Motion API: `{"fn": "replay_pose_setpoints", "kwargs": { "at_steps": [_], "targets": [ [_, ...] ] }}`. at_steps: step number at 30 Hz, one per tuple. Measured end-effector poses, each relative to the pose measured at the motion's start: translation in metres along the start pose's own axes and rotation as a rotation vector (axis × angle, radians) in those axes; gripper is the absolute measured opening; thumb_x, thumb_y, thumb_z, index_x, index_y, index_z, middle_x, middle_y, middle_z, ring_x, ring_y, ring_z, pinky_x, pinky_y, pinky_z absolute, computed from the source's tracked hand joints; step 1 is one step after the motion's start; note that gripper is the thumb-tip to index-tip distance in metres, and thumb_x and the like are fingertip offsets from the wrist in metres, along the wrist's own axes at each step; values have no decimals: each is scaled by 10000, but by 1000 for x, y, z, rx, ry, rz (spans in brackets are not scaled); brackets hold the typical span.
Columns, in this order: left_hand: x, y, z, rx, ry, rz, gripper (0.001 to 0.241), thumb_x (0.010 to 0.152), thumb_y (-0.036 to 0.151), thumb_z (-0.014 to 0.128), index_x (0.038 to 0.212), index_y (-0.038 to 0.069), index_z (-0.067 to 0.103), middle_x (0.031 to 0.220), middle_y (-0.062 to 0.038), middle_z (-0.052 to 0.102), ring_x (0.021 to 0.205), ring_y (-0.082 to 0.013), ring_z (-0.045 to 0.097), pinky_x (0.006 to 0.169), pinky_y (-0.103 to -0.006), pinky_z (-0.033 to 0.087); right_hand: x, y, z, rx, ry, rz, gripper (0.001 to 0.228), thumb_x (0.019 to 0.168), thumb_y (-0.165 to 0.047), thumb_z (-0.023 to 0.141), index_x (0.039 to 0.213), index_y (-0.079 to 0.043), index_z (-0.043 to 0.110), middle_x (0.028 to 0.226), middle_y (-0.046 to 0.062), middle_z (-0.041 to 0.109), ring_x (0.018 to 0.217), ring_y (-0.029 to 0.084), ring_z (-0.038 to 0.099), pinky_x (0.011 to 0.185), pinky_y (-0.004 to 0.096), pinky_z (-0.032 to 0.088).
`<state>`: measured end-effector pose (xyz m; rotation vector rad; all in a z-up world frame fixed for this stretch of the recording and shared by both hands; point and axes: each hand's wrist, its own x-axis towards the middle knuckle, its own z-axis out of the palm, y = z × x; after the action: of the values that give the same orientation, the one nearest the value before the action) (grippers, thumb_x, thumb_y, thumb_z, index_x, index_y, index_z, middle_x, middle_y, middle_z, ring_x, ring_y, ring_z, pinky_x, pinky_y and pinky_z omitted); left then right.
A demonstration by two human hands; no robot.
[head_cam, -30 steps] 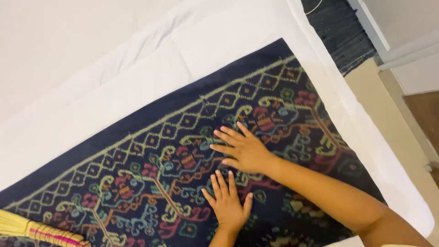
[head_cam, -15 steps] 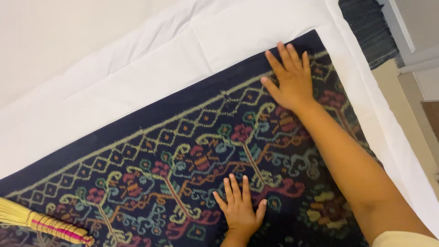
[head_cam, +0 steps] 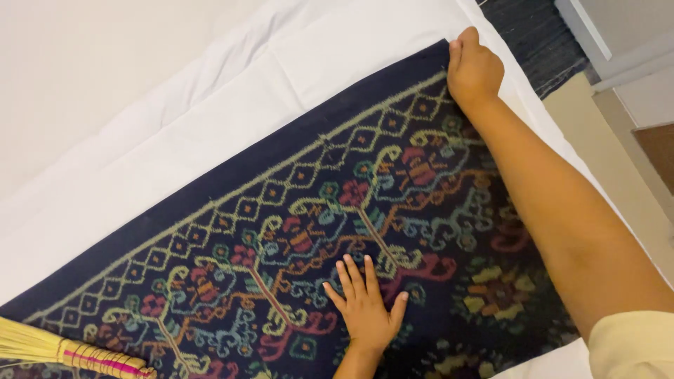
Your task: The person uses a traditional straw broom to sweep a dark patterned rug laid out on a white bedsheet. They repeatedly sweep the rug's surface, fold it, and adjust its position on the bed throughout the video.
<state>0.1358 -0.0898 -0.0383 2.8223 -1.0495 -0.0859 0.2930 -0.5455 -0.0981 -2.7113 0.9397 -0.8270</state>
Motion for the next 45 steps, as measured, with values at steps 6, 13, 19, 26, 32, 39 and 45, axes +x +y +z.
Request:
{"fn": "replay_pose_setpoints", "kwargs": {
  "at_steps": [6,13,19,26,32,39,45],
  "targets": [
    [18,42,-37,-341,-170,214,942,909,699,563,1618,125,331,1701,-221,90,1560,-438,29,1161,-673,-61,33,-2,-32,-94,54,-172,166,1157,-218,547,1099,-69,505,673,127,681,530,389,640,530,463,500],
    [23,76,-30,-242,-301,503,987,889,794,410,1643,179,248,1721,-219,92,1590,-410,32,1201,-635,-9,14,14,15,-90,-99,-80,228,1170,-256,507,1084,-45,498,712,128,669,571,379,620,593,477,488],
    [25,76,-26,-568,-481,444,871,934,633,367,1639,136,247,1713,-224,95,1566,-427,51,1163,-688,-17,-4,-42,-60,89,54,-172,191,1055,-147,638,1191,-63,533,1033,139,547,921,339,516,847,461,367],
    [20,77,-10,-459,-264,488,901,905,650,526,1629,151,327,1695,-224,180,1558,-425,149,1155,-695,49,-167,-53,-151,255,-527,-500,626,952,-441,575,1533,-234,467,1664,102,340,1542,295,300,1230,553,191],
    [15,79,-5,-331,-205,507,915,916,708,481,1632,162,317,1707,-188,162,1575,-389,116,1191,-666,23,-206,38,-185,129,-384,19,601,1038,-372,501,1582,-128,429,1649,196,366,1513,418,323,1193,608,225],
    [4,87,-7,-303,-307,517,1002,829,719,557,1633,199,264,1703,-214,155,1569,-414,106,1182,-727,20,-248,3,-249,104,-396,180,671,1062,-383,483,1658,-156,274,1695,253,173,1549,458,136,1202,671,21],
    [-23,113,-7,-351,-435,568,989,861,709,449,1633,137,216,1679,-287,154,1574,-439,78,1198,-724,-21,-323,21,-260,52,-539,-124,582,996,-478,483,1552,-308,453,1691,104,312,1534,329,301,1222,605,181]
  ]
}}
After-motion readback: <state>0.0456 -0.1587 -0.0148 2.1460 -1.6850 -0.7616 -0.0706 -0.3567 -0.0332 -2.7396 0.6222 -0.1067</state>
